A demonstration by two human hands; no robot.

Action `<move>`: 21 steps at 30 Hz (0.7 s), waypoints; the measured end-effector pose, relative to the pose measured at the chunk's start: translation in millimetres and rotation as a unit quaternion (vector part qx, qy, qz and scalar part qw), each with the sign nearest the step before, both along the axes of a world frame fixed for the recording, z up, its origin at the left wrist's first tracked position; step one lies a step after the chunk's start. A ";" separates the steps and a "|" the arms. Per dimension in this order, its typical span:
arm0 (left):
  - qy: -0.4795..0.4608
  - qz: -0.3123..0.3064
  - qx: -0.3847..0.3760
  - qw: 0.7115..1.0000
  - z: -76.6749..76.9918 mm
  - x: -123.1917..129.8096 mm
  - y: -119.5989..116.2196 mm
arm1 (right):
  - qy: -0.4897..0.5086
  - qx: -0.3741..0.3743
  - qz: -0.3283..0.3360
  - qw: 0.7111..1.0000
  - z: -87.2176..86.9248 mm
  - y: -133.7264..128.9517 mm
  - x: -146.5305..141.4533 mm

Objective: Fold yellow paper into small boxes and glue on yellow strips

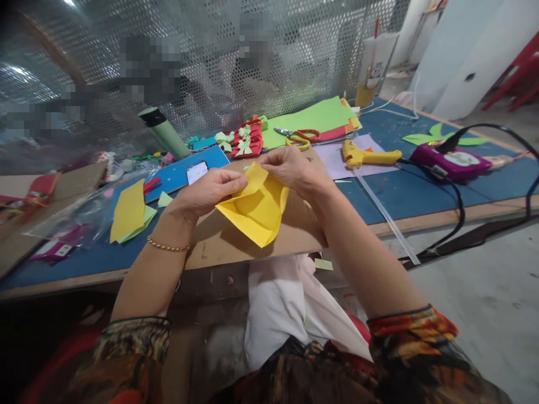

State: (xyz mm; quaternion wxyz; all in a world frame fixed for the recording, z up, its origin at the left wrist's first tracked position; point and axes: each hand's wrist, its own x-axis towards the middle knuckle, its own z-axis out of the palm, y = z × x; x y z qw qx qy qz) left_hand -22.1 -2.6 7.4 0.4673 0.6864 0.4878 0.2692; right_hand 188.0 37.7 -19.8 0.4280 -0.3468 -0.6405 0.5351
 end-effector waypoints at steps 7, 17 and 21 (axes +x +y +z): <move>0.016 0.019 0.041 0.999 -5.4 -4.6 7.9 | -0.008 0.021 -0.036 0.999 -2.9 5.2 2.1; 0.001 0.006 0.000 1.000 -1.6 1.0 2.2 | -0.071 0.039 0.024 0.996 -3.9 5.6 1.9; 0.025 0.029 0.069 0.997 -3.5 4.9 1.6 | -0.090 0.063 0.023 0.994 -3.2 6.5 0.7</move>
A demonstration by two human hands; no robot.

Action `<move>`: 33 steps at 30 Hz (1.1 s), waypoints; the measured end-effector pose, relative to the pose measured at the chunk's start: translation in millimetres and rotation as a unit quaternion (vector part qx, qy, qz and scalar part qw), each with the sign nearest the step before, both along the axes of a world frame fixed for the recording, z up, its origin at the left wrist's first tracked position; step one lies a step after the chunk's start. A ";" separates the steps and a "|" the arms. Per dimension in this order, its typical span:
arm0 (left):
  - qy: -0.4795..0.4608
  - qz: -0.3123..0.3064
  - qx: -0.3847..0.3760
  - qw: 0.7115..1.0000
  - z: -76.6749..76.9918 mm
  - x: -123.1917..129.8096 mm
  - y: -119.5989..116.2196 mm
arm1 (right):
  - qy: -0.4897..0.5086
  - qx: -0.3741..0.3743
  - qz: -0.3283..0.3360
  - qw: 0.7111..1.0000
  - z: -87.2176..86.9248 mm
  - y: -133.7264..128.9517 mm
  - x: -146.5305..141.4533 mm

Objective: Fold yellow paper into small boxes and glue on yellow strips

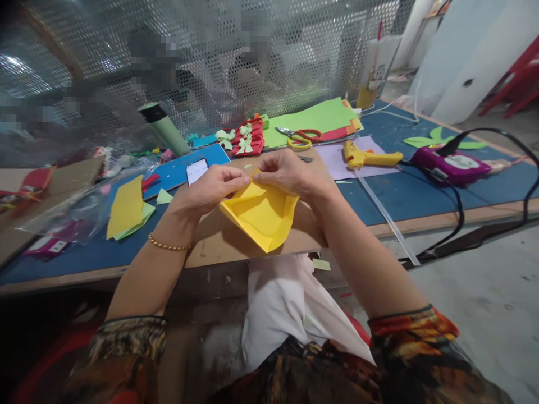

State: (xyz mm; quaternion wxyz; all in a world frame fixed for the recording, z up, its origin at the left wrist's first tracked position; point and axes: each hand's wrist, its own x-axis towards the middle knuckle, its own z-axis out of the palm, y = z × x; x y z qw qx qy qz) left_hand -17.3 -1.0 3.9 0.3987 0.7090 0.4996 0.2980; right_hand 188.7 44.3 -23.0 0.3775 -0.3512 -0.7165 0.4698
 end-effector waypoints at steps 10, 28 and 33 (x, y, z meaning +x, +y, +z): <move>-0.028 0.052 -0.043 0.997 -1.1 9.4 -0.2 | 0.097 -0.033 0.003 0.995 -5.1 0.8 -1.4; -0.117 0.091 -0.093 0.985 -4.9 14.4 0.5 | 0.005 0.081 -0.007 0.997 -4.5 1.3 2.7; -0.125 0.092 -0.087 0.984 -5.2 16.8 -0.1 | -0.030 0.123 -0.011 0.992 -8.1 5.1 4.1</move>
